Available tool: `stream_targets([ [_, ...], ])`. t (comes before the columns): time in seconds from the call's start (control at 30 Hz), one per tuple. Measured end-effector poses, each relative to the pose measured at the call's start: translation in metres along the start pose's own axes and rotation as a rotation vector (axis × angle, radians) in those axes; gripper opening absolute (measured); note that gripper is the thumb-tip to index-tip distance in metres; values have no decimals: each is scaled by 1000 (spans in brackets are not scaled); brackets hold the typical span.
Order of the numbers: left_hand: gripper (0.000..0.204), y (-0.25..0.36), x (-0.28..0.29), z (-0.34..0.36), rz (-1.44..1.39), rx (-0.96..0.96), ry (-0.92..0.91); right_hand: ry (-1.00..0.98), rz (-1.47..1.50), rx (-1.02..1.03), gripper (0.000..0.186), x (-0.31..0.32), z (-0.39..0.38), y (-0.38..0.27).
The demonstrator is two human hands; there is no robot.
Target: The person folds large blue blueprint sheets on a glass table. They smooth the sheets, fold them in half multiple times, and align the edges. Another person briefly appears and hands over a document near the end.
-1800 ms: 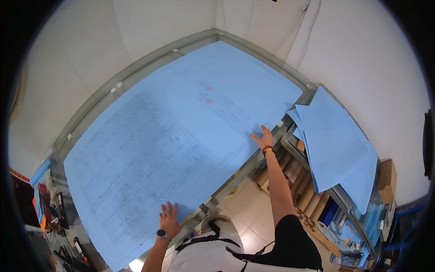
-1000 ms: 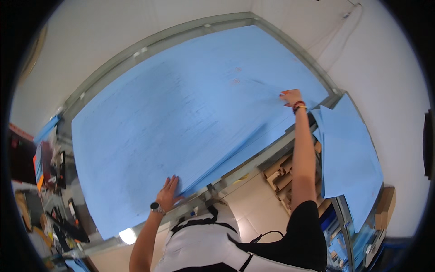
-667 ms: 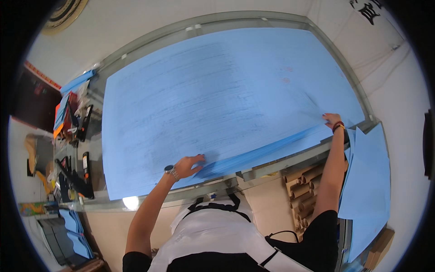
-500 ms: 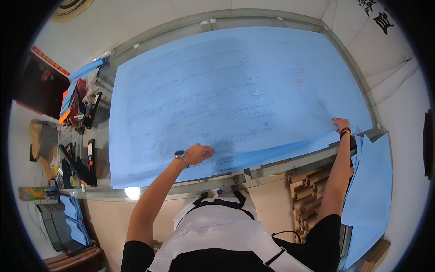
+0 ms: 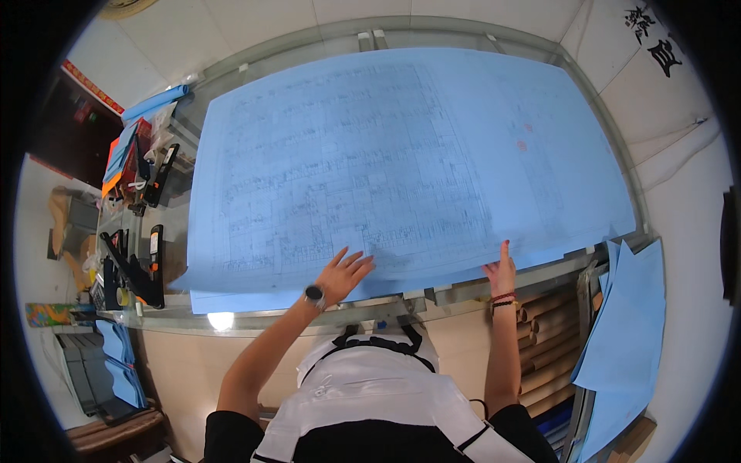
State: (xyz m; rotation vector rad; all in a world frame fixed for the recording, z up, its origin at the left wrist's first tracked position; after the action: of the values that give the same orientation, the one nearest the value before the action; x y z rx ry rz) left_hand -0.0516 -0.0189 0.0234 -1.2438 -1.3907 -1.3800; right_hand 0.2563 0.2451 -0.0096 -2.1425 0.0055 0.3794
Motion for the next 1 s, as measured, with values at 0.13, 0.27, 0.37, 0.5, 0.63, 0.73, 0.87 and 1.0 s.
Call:
stream_targets([
  [0.13, 72, -18, 1, -102, 58, 555, 34, 254, 144, 227, 66, 14, 24, 0],
  [0.27, 92, -64, -32, -214, 52, 1289, 799, 326, -29, 384, 66, -15, 28, -11],
  [0.37, 84, -109, -69, -278, -859, 1361, 1606, 302, -342, 531, 51, -72, 24, -16],
  [0.5, 61, -147, -74, -295, -1843, 955, 1896, 107, -598, 970, 42, -115, 34, -9],
  [0.63, 46, -190, -77, -320, -1398, 1172, 2015, -28, -1133, 1176, 53, -195, 27, 21],
  [0.73, 45, -201, -89, -331, -1167, 1196, 2074, -132, -1507, 1264, 59, -264, 2, 59],
  [0.87, 51, -200, -83, -319, -1238, 1082, 2122, -287, -1717, 1393, 59, -325, -26, 115],
  [1.0, 58, -201, -66, -342, -1226, 1050, 2152, -599, -1783, 1363, 57, -375, -74, 174],
])
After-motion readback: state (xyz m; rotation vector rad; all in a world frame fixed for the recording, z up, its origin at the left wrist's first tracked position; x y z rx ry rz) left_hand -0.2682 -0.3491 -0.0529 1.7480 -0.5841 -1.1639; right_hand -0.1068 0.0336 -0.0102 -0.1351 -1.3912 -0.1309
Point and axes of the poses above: each hand's wrist, its own z-axis towards the middle knuckle, its own x-axis out of the back of the hand, y = z × x, the point moved 1 cm from there along z, towards the middle knuckle, and after that the axes turned 5 degrees about -y, right-handed, at the moved point
